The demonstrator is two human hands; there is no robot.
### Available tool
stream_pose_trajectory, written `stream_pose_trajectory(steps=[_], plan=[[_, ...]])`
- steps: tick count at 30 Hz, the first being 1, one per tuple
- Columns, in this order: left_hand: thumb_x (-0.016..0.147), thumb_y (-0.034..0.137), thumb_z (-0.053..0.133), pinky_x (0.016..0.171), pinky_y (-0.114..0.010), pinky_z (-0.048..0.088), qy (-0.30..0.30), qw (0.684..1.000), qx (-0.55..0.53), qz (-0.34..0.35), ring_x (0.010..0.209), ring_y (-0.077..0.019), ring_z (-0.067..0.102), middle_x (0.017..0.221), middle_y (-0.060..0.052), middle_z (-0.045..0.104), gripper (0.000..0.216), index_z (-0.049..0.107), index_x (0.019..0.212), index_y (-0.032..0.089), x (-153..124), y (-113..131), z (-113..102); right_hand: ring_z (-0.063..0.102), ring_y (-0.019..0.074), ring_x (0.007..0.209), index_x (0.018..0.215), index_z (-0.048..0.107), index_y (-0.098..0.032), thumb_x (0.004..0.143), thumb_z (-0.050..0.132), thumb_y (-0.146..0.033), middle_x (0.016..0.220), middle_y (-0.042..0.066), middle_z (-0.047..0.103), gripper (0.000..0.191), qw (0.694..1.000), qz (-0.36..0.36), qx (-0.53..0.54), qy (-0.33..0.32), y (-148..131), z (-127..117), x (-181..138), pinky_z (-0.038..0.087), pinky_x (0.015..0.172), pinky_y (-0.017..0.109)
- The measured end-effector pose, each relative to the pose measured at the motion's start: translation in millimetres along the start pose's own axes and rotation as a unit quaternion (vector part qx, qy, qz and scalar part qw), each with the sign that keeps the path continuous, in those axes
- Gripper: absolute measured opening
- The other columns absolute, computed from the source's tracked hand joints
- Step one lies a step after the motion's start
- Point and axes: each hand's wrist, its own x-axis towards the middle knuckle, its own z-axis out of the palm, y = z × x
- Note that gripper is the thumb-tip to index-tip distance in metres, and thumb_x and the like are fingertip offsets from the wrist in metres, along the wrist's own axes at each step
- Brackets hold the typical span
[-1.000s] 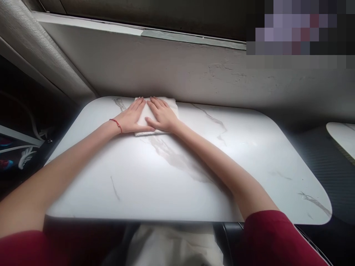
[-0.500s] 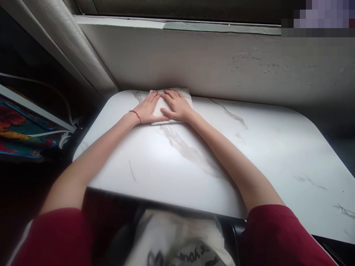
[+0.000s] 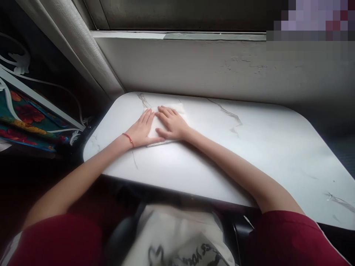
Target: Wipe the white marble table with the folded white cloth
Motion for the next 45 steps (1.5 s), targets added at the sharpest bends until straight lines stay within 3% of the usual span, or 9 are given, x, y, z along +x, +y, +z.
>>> stream_pose_trajectory(steps=[7, 13, 19, 24, 30, 39, 45], plan=[[0.08, 0.087, 0.047, 0.129, -0.05, 0.014, 0.008, 1.0, 0.01, -0.003, 0.158, -0.035, 0.009, 0.169, -0.023, 0.011, 0.121, 0.014, 0.161, 0.004, -67.1, 13.9, -0.8, 0.032, 0.038, 0.149, 0.144, 0.047, -0.001, 0.093, 0.049, -0.049, 0.158, 0.027, 0.038, 0.07, 1.0, 0.014, -0.006, -0.002, -71.3, -1.0, -24.9, 0.026, 0.122, 0.056], [0.081, 0.084, 0.051, 0.128, -0.052, 0.022, 0.017, 1.0, 0.0, 0.007, 0.157, -0.0352, 0.016, 0.17, -0.018, 0.015, 0.115, 0.015, 0.163, 0.013, -118.6, 0.0, -2.0, 0.029, 0.0407, 0.151, 0.148, 0.043, 0.002, 0.095, 0.047, -0.049, 0.16, 0.029, 0.034, 0.073, 0.999, 0.035, 0.008, -0.004, -128.1, 5.0, -30.5, 0.025, 0.123, 0.06], [0.089, 0.07, 0.047, 0.128, -0.053, 0.02, 0.025, 0.999, 0.033, 0.012, 0.156, -0.0346, 0.021, 0.17, -0.011, 0.016, 0.098, 0.012, 0.164, 0.017, -163.4, -30.1, -14.6, 0.031, 0.043, 0.15, 0.147, 0.043, 0.007, 0.097, 0.048, -0.046, 0.157, 0.032, 0.036, 0.073, 1.0, 0.026, -0.007, -0.005, -177.5, 22.3, -1.6, 0.026, 0.123, 0.058], [0.093, 0.051, 0.038, 0.127, -0.056, 0.022, 0.048, 0.996, 0.06, -0.051, 0.156, -0.0376, 0.017, 0.171, -0.013, 0.013, 0.086, 0.01, 0.164, 0.01, -174.0, -53.9, -13.3, 0.035, 0.0406, 0.149, 0.146, 0.044, 0.004, 0.1, 0.045, -0.04, 0.156, 0.029, 0.04, 0.064, 1.0, 0.016, -0.002, 0.003, -190.8, 42.6, 37.4, 0.027, 0.123, 0.059], [0.089, 0.037, 0.035, 0.128, -0.058, 0.014, 0.072, 0.992, 0.059, -0.083, 0.157, -0.0377, 0.008, 0.171, -0.018, 0.009, 0.085, 0.008, 0.162, 0.004, -130.0, -81.5, -6.7, 0.033, 0.0365, 0.15, 0.146, 0.044, 0.001, 0.102, 0.042, -0.037, 0.159, 0.027, 0.038, 0.059, 0.999, 0.032, 0.005, -0.014, -156.9, 52.3, 78.4, 0.024, 0.126, 0.054], [0.089, 0.036, 0.032, 0.129, -0.05, 0.008, 0.053, 0.994, 0.051, -0.076, 0.158, -0.034, 0.008, 0.168, -0.024, 0.014, 0.082, 0.019, 0.156, -0.009, 5.0, -131.0, -20.1, 0.035, 0.0366, 0.149, 0.142, 0.048, 0.0, 0.1, 0.041, -0.032, 0.157, 0.027, 0.04, 0.053, 0.996, 0.09, -0.011, 0.006, -49.0, 65.8, 141.6, 0.025, 0.123, 0.057], [0.095, 0.035, 0.025, 0.128, -0.046, 0.01, 0.101, 0.992, 0.015, -0.076, 0.157, -0.0288, 0.016, 0.167, -0.019, 0.023, 0.071, 0.028, 0.156, -0.002, 73.3, -151.0, -15.2, 0.035, 0.0339, 0.149, 0.141, 0.049, 0.0, 0.101, 0.039, -0.027, 0.157, 0.024, 0.042, 0.049, 0.992, 0.125, -0.023, 0.013, 3.3, 65.3, 160.7, 0.023, 0.125, 0.053]])
